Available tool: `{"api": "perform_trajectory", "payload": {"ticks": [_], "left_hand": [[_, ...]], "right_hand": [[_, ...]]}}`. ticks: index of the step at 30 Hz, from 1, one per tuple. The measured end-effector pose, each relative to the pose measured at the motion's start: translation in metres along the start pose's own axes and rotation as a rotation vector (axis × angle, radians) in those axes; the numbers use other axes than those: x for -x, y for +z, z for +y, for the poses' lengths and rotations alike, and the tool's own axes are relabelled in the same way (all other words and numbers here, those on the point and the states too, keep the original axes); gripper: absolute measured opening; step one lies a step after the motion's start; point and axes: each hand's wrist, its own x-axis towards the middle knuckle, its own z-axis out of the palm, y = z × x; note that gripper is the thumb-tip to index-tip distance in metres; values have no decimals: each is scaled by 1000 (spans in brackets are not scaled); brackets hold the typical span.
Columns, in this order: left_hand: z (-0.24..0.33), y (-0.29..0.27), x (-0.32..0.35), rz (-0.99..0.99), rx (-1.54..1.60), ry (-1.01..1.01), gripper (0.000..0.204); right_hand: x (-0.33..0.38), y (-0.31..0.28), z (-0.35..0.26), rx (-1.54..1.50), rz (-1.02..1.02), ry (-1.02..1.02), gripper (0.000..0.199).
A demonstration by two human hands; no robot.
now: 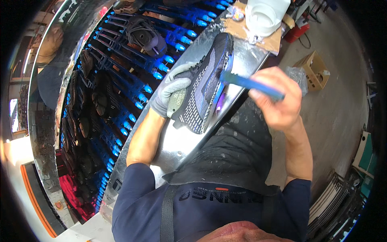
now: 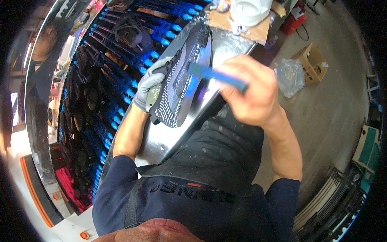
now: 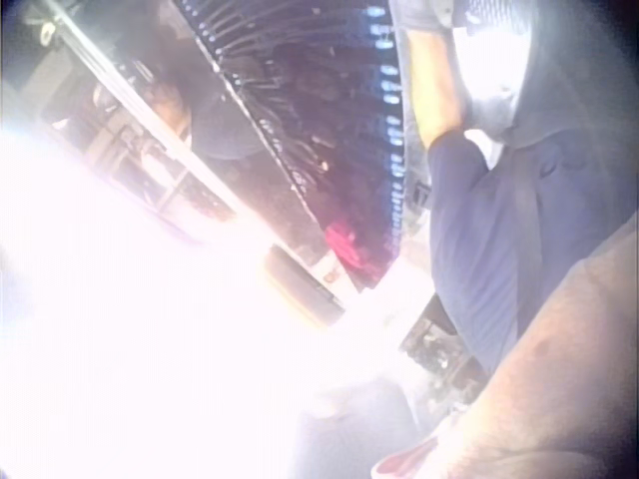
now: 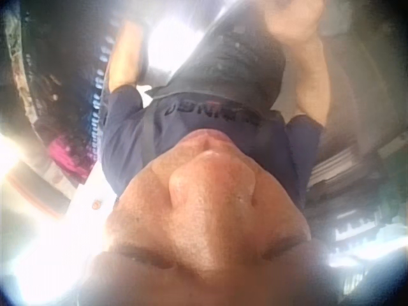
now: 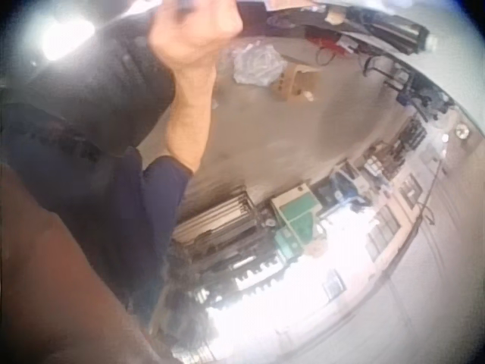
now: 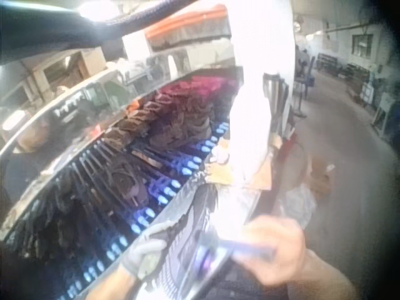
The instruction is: The person cleans the soles of multiple sneakers using a brush and a liquid solution. They repeatedly dip the brush into a white bottle and scrub the bottom of each shoe on a metal workbench.
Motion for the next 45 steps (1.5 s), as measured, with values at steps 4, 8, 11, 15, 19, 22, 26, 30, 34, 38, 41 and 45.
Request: {"api": "perform_trajectory", "payload": {"ticks": [4,8,11,15,19,22,26,30,34,38,41,45], "left_hand": [[-2,5,-6,47,78,34,46],[-3,18,-5,108,132,43,43],[1,23,-5,103,128,76,43],[6,31,-3,71,148,122,43],[13,38,1,115,66,120,49],[21,42,0,124,-102,113,53],[32,54,1,138,-259,141,55],[39,64,3,141,-352,159,55],[42,56,-3,150,-457,199,55],[46,66,-4,171,-425,200,53],[46,67,-5,178,-443,234,52],[46,65,-7,195,-384,212,50]], "right_hand": [[31,23,17,-726,327,504,20],[56,68,13,-812,434,594,24],[59,74,-5,-716,491,439,22],[62,47,-17,-637,312,374,18],[46,10,-13,-441,182,240,15],[39,4,-12,-257,204,276,18],[28,-13,-15,-301,65,101,20],[15,-21,-6,-268,64,152,19],[7,-26,0,-307,-19,135,19],[5,-31,5,-358,-80,119,17],[4,-34,5,-384,-116,132,18],[6,-36,6,-378,-149,122,19]]}}
